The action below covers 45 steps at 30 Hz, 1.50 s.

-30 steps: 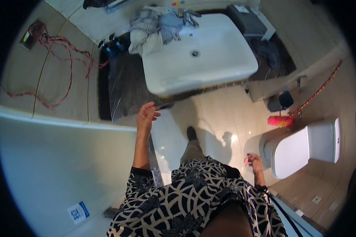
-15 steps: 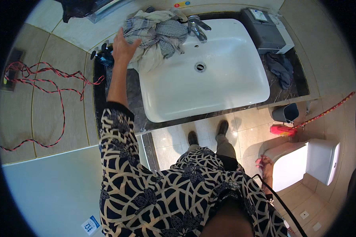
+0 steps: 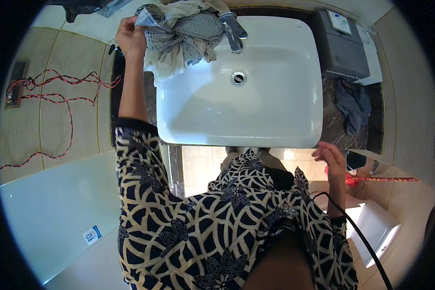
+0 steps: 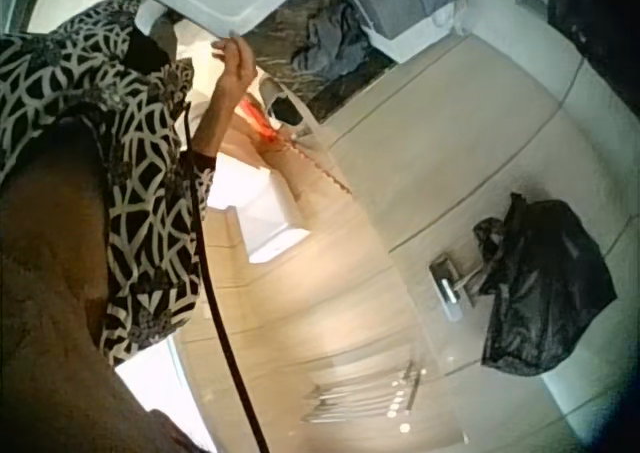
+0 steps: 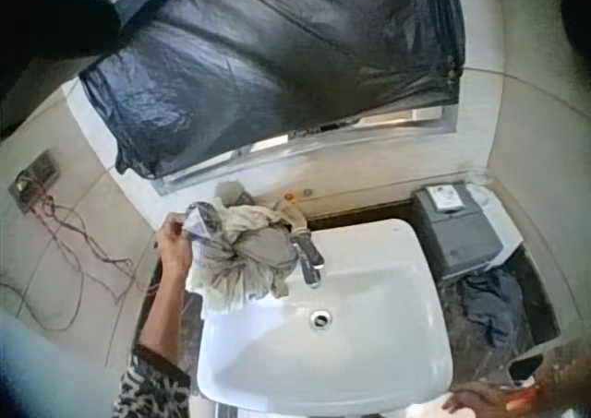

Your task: The person hand washes several pieces of clothing in a bathroom sink. They wet, scrub, rinse, and wring out a grey checkered cloth and a white cloth, then place them on a nearby surface.

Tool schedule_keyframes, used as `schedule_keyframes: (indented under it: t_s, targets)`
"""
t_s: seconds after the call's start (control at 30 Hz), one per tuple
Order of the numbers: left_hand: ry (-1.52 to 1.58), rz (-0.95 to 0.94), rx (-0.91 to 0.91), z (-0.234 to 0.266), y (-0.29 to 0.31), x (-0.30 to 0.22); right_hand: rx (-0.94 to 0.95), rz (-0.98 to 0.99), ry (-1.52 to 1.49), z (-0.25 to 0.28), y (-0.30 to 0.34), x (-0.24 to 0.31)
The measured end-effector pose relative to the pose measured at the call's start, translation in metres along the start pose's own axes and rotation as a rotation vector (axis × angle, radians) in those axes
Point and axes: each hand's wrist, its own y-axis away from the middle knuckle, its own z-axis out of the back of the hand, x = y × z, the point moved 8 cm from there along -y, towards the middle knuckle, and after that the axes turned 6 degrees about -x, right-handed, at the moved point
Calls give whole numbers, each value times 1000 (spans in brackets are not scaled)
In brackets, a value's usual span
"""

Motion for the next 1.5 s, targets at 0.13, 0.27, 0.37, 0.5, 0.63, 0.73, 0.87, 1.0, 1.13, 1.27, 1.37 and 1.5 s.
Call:
schedule_keyframes:
  t_s: [0.13, 0.27, 0.37, 0.5, 0.63, 0.73, 0.87, 1.0, 1.13, 1.27, 1.37, 1.5]
  targets:
    - [-109, -31, 24, 0, 74, -46, 288, -55, -26, -77, -40, 13]
    - [-458, 43, 741, -46, 181, -35, 509, -172, -34, -164, -58, 8]
    - [-423, 47, 782, -28, 180, -34, 601, -171, 86, -195, -60, 4]
    - [-658, 58, 326, 18, 98, -27, 590, -178, 158, -210, -68, 1]
    - [-831, -58, 371, -6, 86, -21, 520, -200, 43, -232, -91, 5]
    - [-834, -48, 667, -27, 121, -14, 375, -212, -98, -237, -112, 5]
    - [-705, -63, 822, -30, 132, -15, 278, 65, 118, -244, -133, 2]
    - [-786, -157, 562, -40, 106, -21, 219, 386, 501, -270, -152, -4]
    - [-892, -90, 440, -70, 118, -2, 254, 381, 695, -303, -168, -23]
    - [-800, -77, 356, -59, 98, 33, 284, 575, 980, -329, -160, -34]
    - [-596, -42, 313, -33, 52, 50, 325, 585, 1039, -339, -161, -47]
    - [-148, 249, 257, -7, -18, 50, 357, 605, 1156, -349, -163, -58]
